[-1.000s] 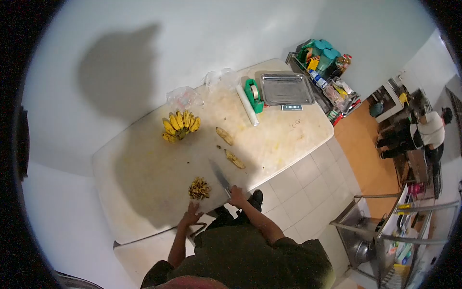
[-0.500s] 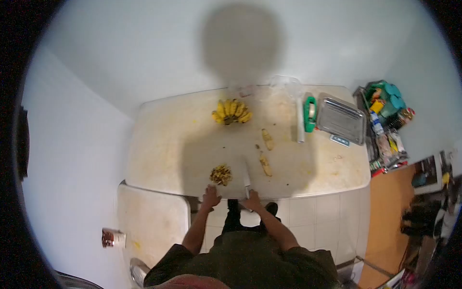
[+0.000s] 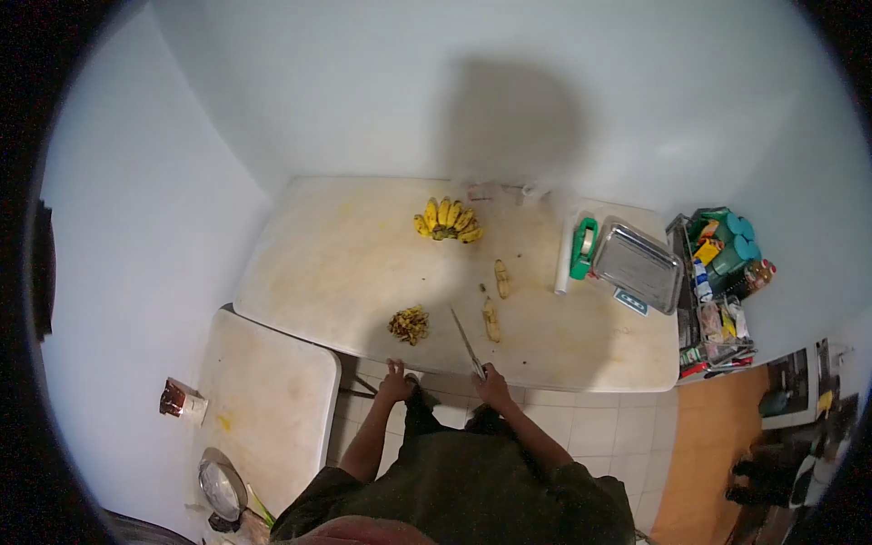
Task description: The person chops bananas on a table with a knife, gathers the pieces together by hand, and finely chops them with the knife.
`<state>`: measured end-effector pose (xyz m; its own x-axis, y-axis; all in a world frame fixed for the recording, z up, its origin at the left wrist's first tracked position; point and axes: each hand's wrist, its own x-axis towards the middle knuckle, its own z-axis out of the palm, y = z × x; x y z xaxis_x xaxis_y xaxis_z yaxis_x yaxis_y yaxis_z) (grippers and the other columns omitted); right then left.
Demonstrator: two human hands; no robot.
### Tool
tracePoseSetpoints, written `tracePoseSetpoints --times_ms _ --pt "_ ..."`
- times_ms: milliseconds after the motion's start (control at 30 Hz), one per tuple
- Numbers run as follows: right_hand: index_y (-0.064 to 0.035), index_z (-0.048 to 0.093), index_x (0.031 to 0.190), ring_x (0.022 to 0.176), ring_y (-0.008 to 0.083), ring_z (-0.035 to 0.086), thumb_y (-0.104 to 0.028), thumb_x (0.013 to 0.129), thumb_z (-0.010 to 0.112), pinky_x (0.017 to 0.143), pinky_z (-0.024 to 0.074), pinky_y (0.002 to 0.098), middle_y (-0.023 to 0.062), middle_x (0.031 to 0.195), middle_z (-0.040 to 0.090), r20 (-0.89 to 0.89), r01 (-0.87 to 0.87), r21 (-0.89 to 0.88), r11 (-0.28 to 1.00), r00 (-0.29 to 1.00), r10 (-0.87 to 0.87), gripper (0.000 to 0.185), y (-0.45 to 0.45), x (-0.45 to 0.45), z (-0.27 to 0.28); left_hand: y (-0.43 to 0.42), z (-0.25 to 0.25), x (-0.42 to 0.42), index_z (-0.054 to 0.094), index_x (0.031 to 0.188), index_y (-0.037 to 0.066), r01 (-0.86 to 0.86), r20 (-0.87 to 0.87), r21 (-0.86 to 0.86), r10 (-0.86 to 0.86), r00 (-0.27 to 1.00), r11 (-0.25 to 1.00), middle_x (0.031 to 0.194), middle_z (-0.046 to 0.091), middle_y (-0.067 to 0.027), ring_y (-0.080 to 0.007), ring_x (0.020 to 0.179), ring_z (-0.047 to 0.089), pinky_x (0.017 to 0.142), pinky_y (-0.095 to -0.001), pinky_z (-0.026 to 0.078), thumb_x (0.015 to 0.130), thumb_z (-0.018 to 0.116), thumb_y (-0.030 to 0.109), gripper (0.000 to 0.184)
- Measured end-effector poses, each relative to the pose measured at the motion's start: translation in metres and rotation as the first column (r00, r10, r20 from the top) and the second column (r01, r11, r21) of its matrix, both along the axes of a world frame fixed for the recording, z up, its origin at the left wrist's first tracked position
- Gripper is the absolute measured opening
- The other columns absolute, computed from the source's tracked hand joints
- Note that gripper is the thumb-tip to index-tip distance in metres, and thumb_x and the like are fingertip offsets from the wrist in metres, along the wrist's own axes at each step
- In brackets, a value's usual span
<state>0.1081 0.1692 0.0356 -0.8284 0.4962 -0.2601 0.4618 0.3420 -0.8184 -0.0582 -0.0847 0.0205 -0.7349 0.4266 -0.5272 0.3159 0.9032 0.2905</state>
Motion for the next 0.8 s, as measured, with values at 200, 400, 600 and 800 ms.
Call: tracePoseSetpoints --times_ms 200,400,600,800 --pt "0.0039 0.06 0.101 0.097 0.044 0.062 -0.044 0.087 0.063 0.082 0.048 0.0483 0.0285 0.097 0.065 0.203 -0.091 0.027 0.995 0.976 0.084 0.05 0.003 0.038 -0.009 -0.002 -0.009 -0.006 0.013 0.152 0.003 0.06 0.018 -0.061 -0.059 0.998 0.996 0.154 0.007 -0.0358 -0.0496 0.116 0.055 0.094 -0.0564 0.046 0.087 0.055 0.039 0.085" --pt "0.014 0.054 0.123 0.116 0.0453 0.054 -0.048 0.088 0.06 0.102 0.0411 0.0469 0.0339 0.121 0.057 0.227 -0.047 -0.019 0.999 0.973 0.05 0.072 0.008 0.057 -0.018 -0.001 -0.062 -0.024 0.01 0.152 0.001 0.144 -0.096 -0.205 -0.166 0.981 0.968 0.151 0.014 -0.0384 -0.0462 0.111 0.059 0.094 -0.0508 0.048 0.088 0.057 0.052 0.094" --pt "0.0038 0.061 0.104 0.095 0.0461 0.06 -0.05 0.096 0.049 0.083 0.0463 0.0471 0.0293 0.1 0.063 0.113 0.023 0.024 0.999 0.993 -0.026 0.055 -0.015 0.042 0.015 0.04 -0.004 -0.024 0.049 0.136 -0.001 0.254 0.042 -0.428 -0.262 0.964 0.867 0.152 0.033 -0.0178 -0.0401 0.14 0.03 0.098 -0.0518 0.044 0.092 0.055 0.037 0.059" --pt "0.0028 0.048 0.105 0.091 0.047 0.06 -0.036 0.098 0.051 0.078 0.0465 0.049 0.03 0.092 0.06 0.119 0.01 -0.041 0.999 0.993 -0.006 0.04 -0.038 0.007 -0.011 0.039 -0.007 -0.02 0.051 0.139 0.005 0.255 -0.003 -0.441 -0.285 0.958 0.86 0.153 0.034 -0.017 -0.0413 0.142 0.028 0.103 -0.0537 0.037 0.093 0.053 0.029 0.052"
